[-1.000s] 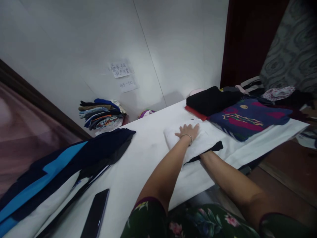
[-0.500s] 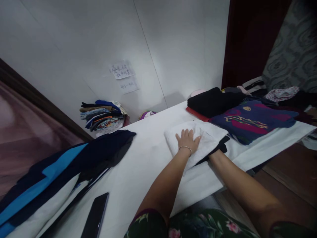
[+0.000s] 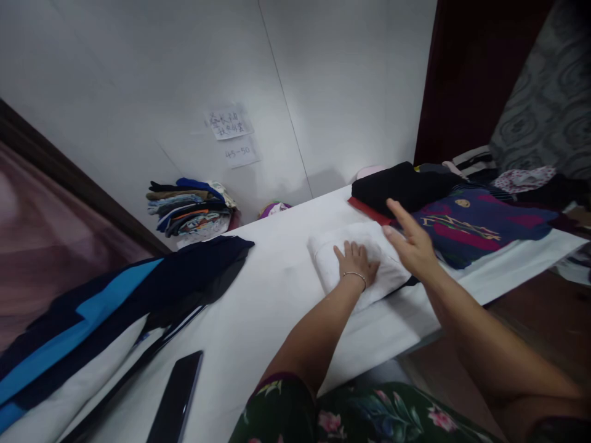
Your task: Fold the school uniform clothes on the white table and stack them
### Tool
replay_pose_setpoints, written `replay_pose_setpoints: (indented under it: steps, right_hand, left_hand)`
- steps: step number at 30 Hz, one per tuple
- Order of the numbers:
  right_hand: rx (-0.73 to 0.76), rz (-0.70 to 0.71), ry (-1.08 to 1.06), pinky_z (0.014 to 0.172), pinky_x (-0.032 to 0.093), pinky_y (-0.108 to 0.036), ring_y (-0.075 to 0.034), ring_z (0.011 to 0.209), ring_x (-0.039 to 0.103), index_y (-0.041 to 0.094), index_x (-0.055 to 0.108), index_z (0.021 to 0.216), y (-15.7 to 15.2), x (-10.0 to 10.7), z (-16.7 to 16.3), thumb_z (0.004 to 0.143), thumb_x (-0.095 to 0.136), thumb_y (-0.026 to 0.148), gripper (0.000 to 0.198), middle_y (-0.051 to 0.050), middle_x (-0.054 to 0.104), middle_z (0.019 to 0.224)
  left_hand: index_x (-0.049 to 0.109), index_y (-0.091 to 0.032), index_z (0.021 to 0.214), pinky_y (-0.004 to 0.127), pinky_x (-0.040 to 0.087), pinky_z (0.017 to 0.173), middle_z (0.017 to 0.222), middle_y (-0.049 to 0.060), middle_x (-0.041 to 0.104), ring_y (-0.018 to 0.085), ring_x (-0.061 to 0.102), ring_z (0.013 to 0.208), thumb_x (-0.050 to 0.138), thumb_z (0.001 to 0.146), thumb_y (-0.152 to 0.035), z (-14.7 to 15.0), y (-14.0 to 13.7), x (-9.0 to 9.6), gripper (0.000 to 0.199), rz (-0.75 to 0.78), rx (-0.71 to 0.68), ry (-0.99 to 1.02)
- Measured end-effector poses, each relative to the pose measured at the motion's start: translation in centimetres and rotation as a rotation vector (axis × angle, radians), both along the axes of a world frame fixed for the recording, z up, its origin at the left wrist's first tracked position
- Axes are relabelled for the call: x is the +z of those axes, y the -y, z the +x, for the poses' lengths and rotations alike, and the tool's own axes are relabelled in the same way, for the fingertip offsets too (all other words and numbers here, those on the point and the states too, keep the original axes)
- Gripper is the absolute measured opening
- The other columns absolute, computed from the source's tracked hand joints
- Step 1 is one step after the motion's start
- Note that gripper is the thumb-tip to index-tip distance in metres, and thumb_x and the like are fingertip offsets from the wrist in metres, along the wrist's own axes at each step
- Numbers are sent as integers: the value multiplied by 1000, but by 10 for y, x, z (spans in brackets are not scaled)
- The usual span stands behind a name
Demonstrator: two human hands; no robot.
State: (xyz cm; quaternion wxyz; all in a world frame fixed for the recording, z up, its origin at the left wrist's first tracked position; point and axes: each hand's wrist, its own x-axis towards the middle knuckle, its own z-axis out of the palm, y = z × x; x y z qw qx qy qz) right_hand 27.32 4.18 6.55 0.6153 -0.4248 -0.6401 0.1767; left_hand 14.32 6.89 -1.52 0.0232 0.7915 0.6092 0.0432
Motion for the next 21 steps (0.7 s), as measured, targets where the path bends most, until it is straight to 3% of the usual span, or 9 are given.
replay_pose_setpoints:
  steps: [3,4,7,10,12,14,16,19,21]
  right_hand:
    - [7,-14,458,114,20,-51,-27,143,19,23,38,145,-26,-16,-20,92,40,52,60,-8,29,154]
    - [-18,-90,580,113,18,-54,-29,143,18,21,39,144,-37,-29,-20,93,36,53,60,-9,29,154]
    - [-62,-491,864,108,22,-60,-33,141,24,20,45,139,-65,-73,-10,94,31,53,58,-13,33,152]
    - [-75,-607,972,108,25,-55,-30,141,24,21,42,140,-73,-99,1,95,25,55,59,-11,28,154]
    - [-86,-595,988,109,25,-53,-29,142,23,20,40,142,-72,-102,3,95,23,56,61,-11,26,155]
    - [-89,-601,986,110,24,-51,-29,142,22,19,39,142,-70,-100,3,95,23,56,62,-11,26,155]
    - [-88,-608,975,111,24,-51,-28,142,22,20,39,143,-70,-99,1,94,23,56,62,-11,25,155]
    - [-87,-606,968,111,24,-51,-28,142,22,21,41,142,-72,-101,1,94,24,57,62,-10,25,155]
    - [-89,-594,973,111,24,-51,-28,142,23,22,41,142,-73,-104,2,94,23,57,62,-10,26,155]
  left_hand:
    - [24,-20,151,64,-6,111,156,11,24,35,5,145,26,88,-61,-3,4,5,75,-36,-17,8]
    - [23,-20,151,64,-5,111,156,11,25,34,6,145,28,87,-62,-4,6,7,77,-40,-30,15]
    - [33,-19,147,57,1,115,154,10,31,31,13,144,38,85,-61,-15,8,11,75,-45,-132,44]
    - [53,-18,132,44,11,118,147,8,43,25,27,141,42,89,-48,-39,-2,16,54,-63,-157,192]
    - [57,-18,127,38,14,118,148,8,42,23,26,141,45,91,-39,-62,-15,20,44,-27,30,427]
    - [57,-19,126,36,15,118,152,8,36,23,21,143,53,88,-34,-88,-31,21,41,-18,318,744]
    - [59,-18,121,37,25,114,146,11,43,24,29,140,56,87,-37,-112,-45,17,39,-93,532,985]
    - [63,-13,109,37,48,93,118,16,65,26,58,115,50,89,-50,-131,-60,7,44,-234,650,1142]
    - [64,-11,104,34,52,82,104,15,69,24,65,99,50,87,-55,-133,-70,2,49,-289,686,1258]
